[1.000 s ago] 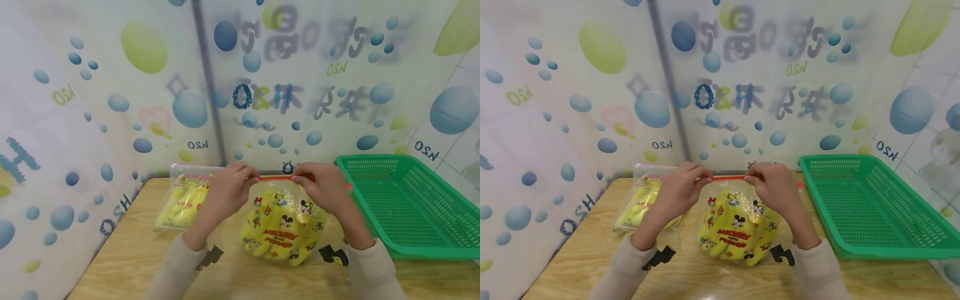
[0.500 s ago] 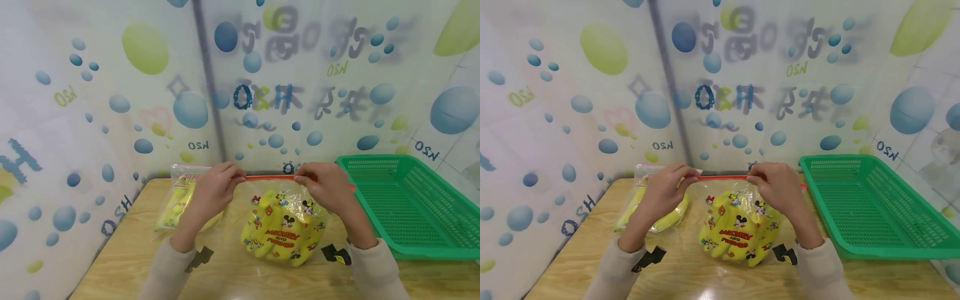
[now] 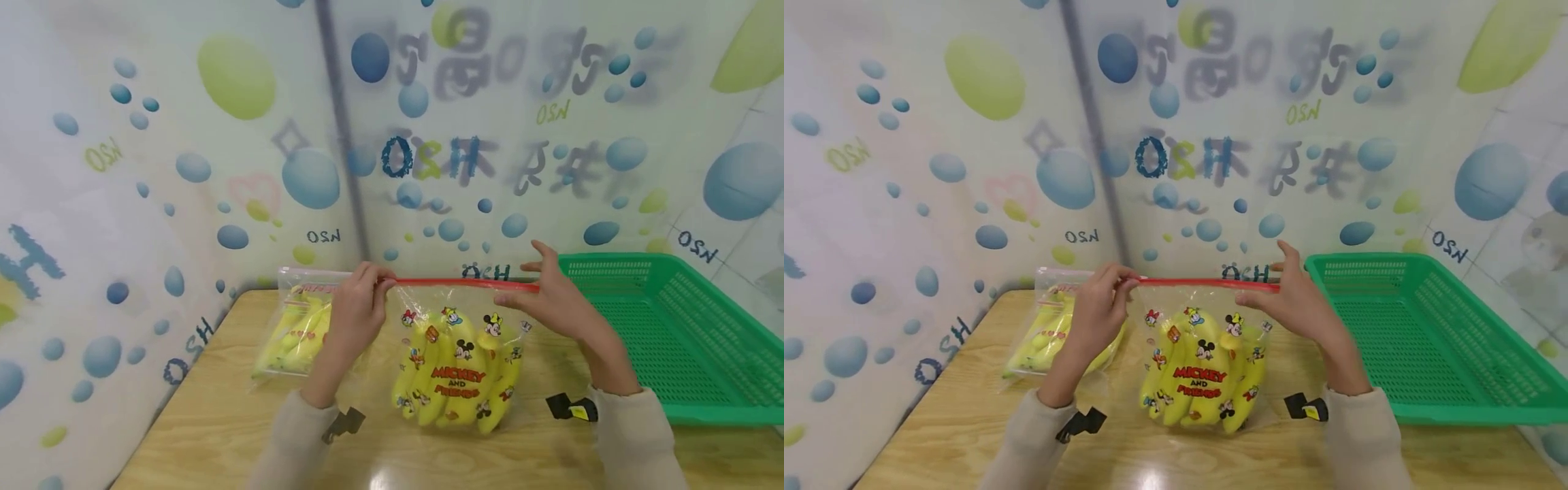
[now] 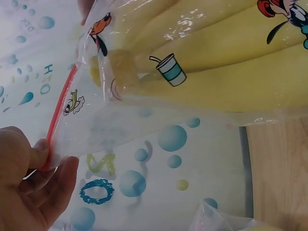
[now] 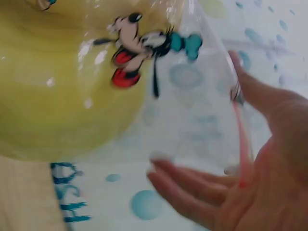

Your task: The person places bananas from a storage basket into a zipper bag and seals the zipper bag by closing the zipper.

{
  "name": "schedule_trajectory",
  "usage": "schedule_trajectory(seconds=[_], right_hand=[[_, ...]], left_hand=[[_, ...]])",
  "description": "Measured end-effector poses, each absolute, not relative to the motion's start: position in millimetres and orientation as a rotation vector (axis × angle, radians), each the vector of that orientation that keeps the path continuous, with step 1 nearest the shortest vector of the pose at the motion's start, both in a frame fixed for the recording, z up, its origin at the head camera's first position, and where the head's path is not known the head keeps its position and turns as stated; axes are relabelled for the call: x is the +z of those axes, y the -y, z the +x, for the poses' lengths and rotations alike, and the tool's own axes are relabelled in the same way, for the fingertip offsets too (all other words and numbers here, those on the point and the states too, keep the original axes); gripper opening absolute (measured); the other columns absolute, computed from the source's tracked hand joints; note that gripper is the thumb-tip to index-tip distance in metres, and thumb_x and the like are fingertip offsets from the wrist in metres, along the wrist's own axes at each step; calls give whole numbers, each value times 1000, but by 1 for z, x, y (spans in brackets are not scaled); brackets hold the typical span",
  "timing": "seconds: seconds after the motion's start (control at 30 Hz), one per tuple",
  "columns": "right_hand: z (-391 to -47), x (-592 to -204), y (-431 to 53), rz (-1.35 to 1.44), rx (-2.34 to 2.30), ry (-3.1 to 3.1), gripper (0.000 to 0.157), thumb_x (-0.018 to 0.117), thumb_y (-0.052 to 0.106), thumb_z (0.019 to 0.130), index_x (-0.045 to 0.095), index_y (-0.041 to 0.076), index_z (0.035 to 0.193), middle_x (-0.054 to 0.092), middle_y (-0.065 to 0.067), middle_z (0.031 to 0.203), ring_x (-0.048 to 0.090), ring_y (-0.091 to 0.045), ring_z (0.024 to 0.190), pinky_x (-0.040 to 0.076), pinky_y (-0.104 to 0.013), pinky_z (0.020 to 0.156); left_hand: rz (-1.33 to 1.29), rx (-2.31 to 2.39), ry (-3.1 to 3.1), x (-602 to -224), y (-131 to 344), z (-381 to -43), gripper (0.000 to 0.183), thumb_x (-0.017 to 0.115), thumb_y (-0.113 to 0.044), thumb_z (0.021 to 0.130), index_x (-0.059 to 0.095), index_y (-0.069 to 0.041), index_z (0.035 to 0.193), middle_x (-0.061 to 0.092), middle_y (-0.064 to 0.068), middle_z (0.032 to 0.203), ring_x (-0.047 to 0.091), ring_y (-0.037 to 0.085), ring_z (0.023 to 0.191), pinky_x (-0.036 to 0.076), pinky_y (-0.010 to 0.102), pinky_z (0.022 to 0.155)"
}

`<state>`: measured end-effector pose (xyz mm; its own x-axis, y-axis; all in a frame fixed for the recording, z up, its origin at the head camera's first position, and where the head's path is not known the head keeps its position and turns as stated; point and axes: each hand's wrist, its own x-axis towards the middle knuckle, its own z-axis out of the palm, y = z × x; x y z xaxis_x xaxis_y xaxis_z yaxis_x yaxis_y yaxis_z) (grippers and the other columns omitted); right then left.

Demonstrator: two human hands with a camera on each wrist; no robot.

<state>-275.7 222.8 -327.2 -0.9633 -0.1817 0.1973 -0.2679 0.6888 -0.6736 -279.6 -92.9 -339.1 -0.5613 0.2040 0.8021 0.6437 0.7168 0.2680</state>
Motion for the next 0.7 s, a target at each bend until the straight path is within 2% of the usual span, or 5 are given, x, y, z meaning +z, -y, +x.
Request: schedule_trajectory(seconds=[0.07,0.17,0.3,0.47,0.7], right_hand=[[-284,-333,-232,384,1395,2799,109,69,49,85,-10,14,152,30,-26,149,55,-42,118,50,-53,88],[-294,-345,-242,449,1668,2805,98,70,36,88,1,7,151,41,-30,140,65,-34,105,56,-46,82],[-299,-360,-250,657,1811,2898,79,71,23,88,24,-3,146,55,-30,124,68,-28,98,57,-44,80],[-304,-377,-244,779,1687,3055,54,77,27,81,59,-8,119,64,-24,114,69,-26,90,57,-42,79],[-314,-391,-232,797,1847,2894,52,79,18,78,54,6,121,68,-13,103,67,-27,91,57,-49,73]], left_hand=[[-625,-764,2129,-342,93,-283,8,60,-14,95,64,-7,94,60,3,87,53,10,67,47,21,59],[-590,-840,2137,-347,93,-288,9,59,-14,95,63,-6,96,59,3,89,54,10,69,49,21,61],[-529,-880,2126,-356,94,-292,11,58,-15,96,62,-5,96,59,5,88,53,11,68,48,22,61],[-481,-972,2089,-360,96,-295,12,57,-15,96,62,-4,98,60,7,91,55,12,69,48,22,59],[-377,-1478,2100,-367,100,-300,19,58,-23,95,63,-9,108,62,8,98,62,20,72,54,25,52]])
